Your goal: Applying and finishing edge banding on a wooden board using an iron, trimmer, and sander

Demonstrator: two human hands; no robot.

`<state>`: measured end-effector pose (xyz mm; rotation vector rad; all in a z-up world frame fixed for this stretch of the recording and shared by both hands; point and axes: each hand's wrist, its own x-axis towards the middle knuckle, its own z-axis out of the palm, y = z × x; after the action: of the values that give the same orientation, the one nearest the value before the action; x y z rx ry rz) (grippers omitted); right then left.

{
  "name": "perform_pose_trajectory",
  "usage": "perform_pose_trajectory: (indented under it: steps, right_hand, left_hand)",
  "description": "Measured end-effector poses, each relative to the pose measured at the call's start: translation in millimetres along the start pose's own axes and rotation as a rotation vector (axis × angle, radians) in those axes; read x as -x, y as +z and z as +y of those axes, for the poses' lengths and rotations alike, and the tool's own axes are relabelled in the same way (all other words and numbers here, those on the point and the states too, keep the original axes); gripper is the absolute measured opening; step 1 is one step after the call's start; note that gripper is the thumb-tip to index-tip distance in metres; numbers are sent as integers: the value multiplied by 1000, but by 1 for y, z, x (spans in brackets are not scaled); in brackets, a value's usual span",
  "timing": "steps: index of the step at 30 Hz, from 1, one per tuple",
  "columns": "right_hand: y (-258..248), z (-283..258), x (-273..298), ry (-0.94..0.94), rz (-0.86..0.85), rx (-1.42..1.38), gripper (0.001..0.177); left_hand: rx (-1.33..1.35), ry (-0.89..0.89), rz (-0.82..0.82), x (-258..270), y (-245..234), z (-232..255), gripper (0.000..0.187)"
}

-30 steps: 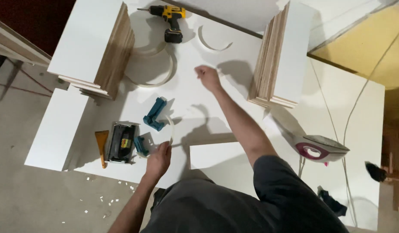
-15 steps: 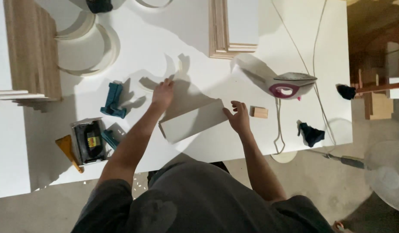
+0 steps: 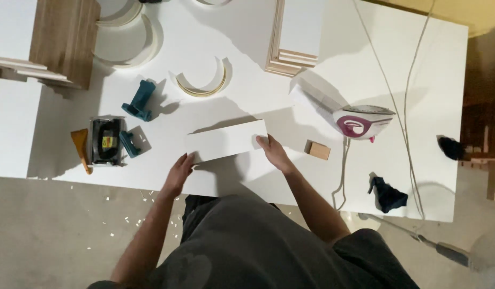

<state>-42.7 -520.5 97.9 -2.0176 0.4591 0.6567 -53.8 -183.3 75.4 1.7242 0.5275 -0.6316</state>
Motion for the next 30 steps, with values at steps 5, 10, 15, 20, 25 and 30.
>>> perform_pose_trajectory:
  steps: [5, 10, 15, 20, 25, 30]
  right_hand:
    - [-5, 15, -34, -76, -32, 38, 99]
    - [-5, -2, -91, -217, -16, -14, 95]
    - [1, -31, -77, -316, 112, -51, 84]
    - [8, -27, -62, -400, 163, -126, 73]
    - [5, -27, -58, -483, 285, -203, 60]
    - [-36, -49, 23, -538, 129, -120, 84]
  left_hand:
    - [356, 81, 151, 15, 41, -4, 84]
    - [434, 222, 243, -75, 31, -23, 74]
    - [165, 262, 399, -63, 32, 30, 66]
    - [184, 237, 497, -67, 45, 31, 60]
    - [239, 380, 512, -16, 51, 55, 56]
    - [-159, 390, 340, 79, 33, 84, 84]
